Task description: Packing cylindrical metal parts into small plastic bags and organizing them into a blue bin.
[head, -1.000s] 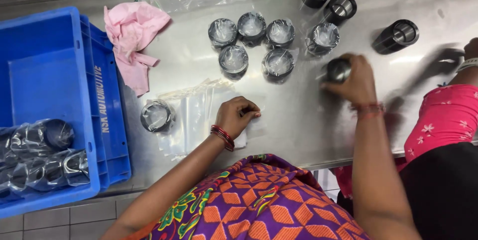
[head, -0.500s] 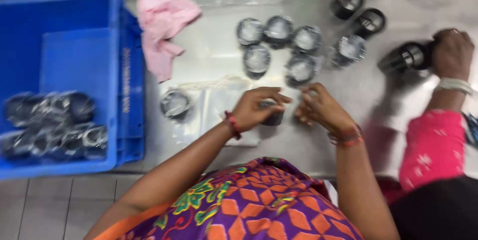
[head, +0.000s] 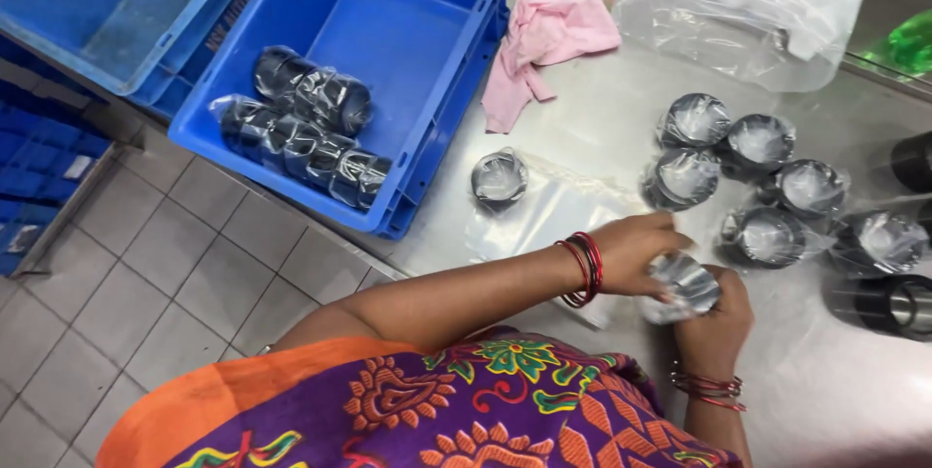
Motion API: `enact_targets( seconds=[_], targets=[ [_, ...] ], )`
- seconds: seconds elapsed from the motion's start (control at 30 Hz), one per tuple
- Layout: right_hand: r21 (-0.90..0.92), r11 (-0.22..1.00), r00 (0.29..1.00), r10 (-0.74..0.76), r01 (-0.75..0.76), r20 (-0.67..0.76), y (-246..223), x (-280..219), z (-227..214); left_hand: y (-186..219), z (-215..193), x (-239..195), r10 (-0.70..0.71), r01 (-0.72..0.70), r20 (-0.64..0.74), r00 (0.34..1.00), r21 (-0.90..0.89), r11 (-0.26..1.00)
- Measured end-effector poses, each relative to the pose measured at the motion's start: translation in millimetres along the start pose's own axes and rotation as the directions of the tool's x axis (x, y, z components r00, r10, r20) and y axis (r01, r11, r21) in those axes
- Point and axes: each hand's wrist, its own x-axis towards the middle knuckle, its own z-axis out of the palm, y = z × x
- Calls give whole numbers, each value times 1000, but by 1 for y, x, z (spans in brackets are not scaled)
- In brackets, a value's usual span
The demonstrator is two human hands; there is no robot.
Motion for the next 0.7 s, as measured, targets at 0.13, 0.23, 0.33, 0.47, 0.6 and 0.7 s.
enact_targets(
  seconds=[0.13,0.23,0.33,0.47,0.6,0.7],
  targets=[
    [-48,998,997,-30,33,68,12,9,-6,8,-9,4,-50,56,-32,998,243,968],
    [295,955,946,-119,26,301,7,15,-24,-2,-3,11,-113,105,22,993,235,966],
    [215,924,879,201,-317,433,-20,6,-28,-11,16,12,-57,46,39,998,231,972],
    [2,998,995,-70,70,68,-16,-5,-26,-13,21,-2,81,-83,22,996,122,989],
    [-194,968,974,-187,160,-129,-19,11,-50,30,-35,-8,-261,250,46,964,166,954],
    [-352,934,913,-198,65,-356,-23,51,-61,23,-43,3,-152,180,-104,983,359,916]
  ],
)
